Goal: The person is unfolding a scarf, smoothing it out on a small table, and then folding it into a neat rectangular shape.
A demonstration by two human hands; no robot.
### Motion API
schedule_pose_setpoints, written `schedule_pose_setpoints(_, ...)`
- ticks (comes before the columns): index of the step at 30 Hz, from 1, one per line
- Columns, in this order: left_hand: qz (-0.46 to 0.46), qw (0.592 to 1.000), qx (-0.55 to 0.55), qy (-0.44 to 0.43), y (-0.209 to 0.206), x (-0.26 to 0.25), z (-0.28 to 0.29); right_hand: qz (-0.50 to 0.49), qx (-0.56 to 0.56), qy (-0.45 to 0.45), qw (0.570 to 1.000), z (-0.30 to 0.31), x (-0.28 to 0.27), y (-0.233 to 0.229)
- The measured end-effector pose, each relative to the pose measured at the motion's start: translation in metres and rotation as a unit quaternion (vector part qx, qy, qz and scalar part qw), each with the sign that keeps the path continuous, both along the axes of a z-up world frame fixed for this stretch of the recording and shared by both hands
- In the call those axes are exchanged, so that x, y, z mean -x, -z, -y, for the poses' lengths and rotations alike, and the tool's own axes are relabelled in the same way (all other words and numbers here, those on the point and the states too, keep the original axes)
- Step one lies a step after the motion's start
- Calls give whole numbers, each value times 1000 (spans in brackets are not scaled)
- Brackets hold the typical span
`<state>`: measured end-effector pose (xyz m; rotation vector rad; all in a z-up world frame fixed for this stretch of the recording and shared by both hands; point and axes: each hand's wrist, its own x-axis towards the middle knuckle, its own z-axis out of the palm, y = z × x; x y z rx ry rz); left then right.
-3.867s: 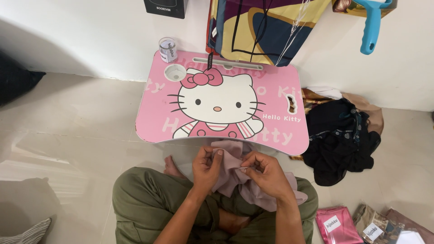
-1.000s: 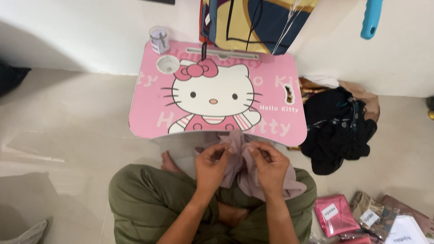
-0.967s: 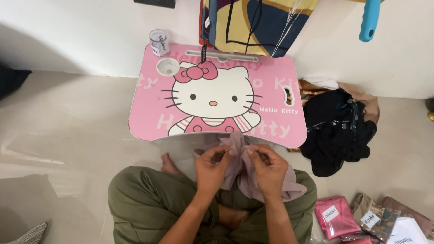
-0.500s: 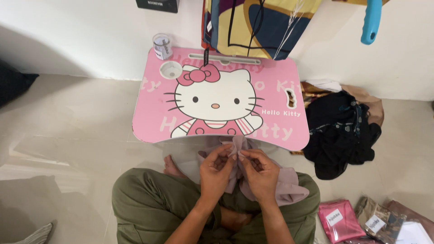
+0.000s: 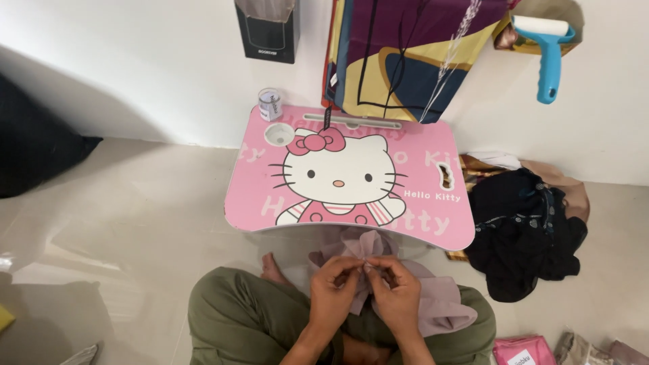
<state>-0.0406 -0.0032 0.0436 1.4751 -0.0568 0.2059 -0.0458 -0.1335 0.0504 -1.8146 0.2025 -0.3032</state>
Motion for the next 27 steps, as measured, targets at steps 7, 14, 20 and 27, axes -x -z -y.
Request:
schedule_pose_setpoints(7, 17, 999, -8, 31, 3, 9, -18, 59, 55, -40, 996, -7, 5, -5)
schedule_pose_setpoints(14, -4, 995, 27, 94, 2, 12, -22, 40, 30, -14, 999, -11, 5, -17)
schedule_pose_setpoints(20, 13, 997, -4, 72, 5, 4, -21, 36, 19, -8, 999, -11, 0, -9)
schedule_pose_setpoints(27, -19, 998, -2, 65, 11, -6, -23, -22, 22, 14, 999, -15, -3, -9)
